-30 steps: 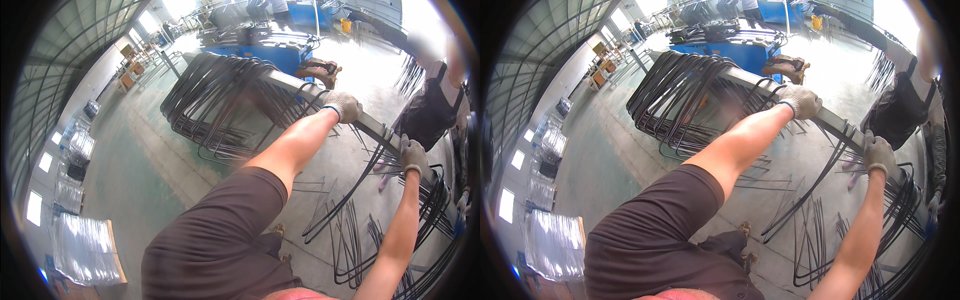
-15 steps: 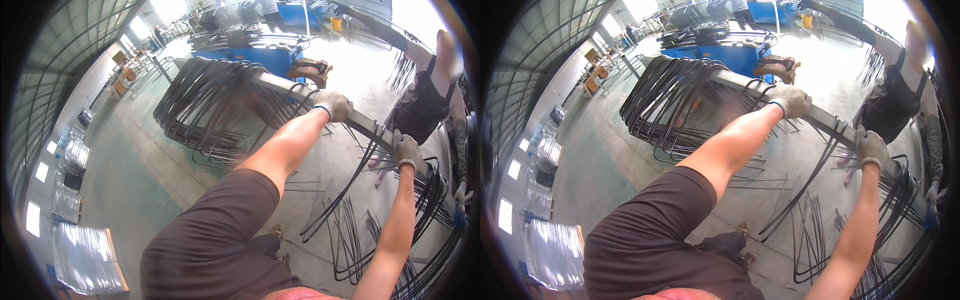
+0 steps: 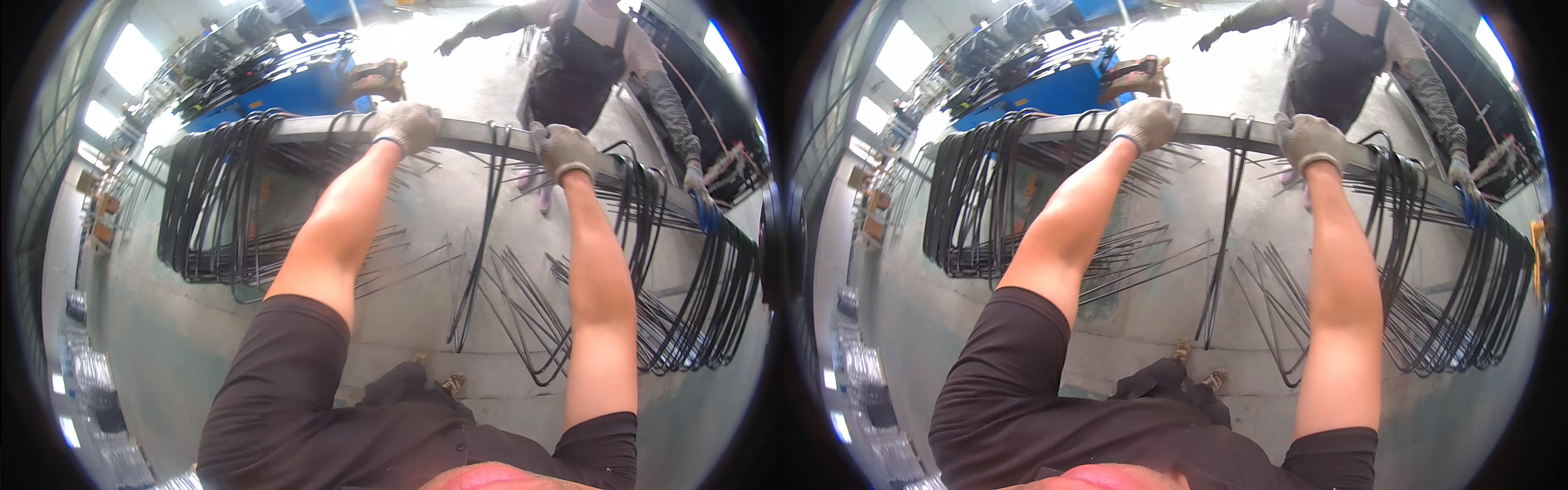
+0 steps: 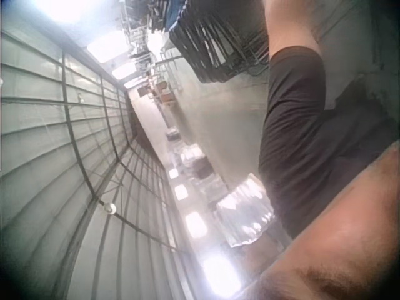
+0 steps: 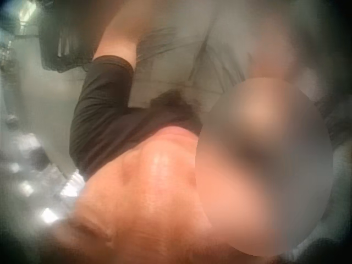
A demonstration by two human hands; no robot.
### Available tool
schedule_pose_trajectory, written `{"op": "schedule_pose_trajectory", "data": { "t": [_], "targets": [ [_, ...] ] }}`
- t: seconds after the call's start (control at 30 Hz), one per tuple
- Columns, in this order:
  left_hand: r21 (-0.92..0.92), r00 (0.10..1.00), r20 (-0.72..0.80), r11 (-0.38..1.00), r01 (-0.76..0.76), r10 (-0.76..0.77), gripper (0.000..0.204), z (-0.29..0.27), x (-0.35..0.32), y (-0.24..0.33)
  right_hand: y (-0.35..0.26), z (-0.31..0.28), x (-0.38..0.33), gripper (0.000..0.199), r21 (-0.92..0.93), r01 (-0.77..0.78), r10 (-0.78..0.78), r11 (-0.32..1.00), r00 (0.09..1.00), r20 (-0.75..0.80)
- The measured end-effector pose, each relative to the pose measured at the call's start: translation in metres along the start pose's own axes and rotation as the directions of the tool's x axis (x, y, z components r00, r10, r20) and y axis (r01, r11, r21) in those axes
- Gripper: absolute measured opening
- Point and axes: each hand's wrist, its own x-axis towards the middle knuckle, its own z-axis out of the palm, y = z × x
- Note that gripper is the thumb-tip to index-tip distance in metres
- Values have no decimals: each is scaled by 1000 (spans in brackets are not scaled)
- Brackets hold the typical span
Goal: The person removes U-shaped metal rods from a horizontal rack, stacks them on the floor, and then loads them onto a red hand truck. The person wears gloves and works in a warehouse with other workers visible in the background.
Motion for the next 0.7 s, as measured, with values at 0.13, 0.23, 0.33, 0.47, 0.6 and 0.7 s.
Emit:
{"op": "schedule_pose_trajectory", "data": {
  "t": [0.13, 0.23, 0.33, 0.47, 0.6, 0.7],
  "targets": [
    [68, 996, 66, 996, -61, 57, 57, 13, 9, -19, -7, 4, 6, 67, -20, -8, 9, 1000, 1000, 27],
    [356, 935, 86, 866, -352, 345, 54, 22, 12, -21, 16, 43, 29, 54, -115, 45, -47, 992, 999, -11],
    [110, 980, 117, 979, -171, 158, 37, -1, -5, -17, 14, 41, 22, 37, -201, 294, -299, 934, 954, 9],
    [-158, 993, 115, 987, 4, 15, 40, -24, -13, 2, 63, 72, 54, 45, -157, 175, -175, 972, 984, 15],
    [-77, 996, 17, 994, -81, 82, 39, 9, 10, 11, 89, 66, 63, 60, -126, 84, -91, 988, 995, -46],
    [-160, 977, 45, 967, -198, 207, 34, 35, 23, -3, 49, 74, 56, 49, -223, 201, -212, 954, 977, -30]
  ]
}}
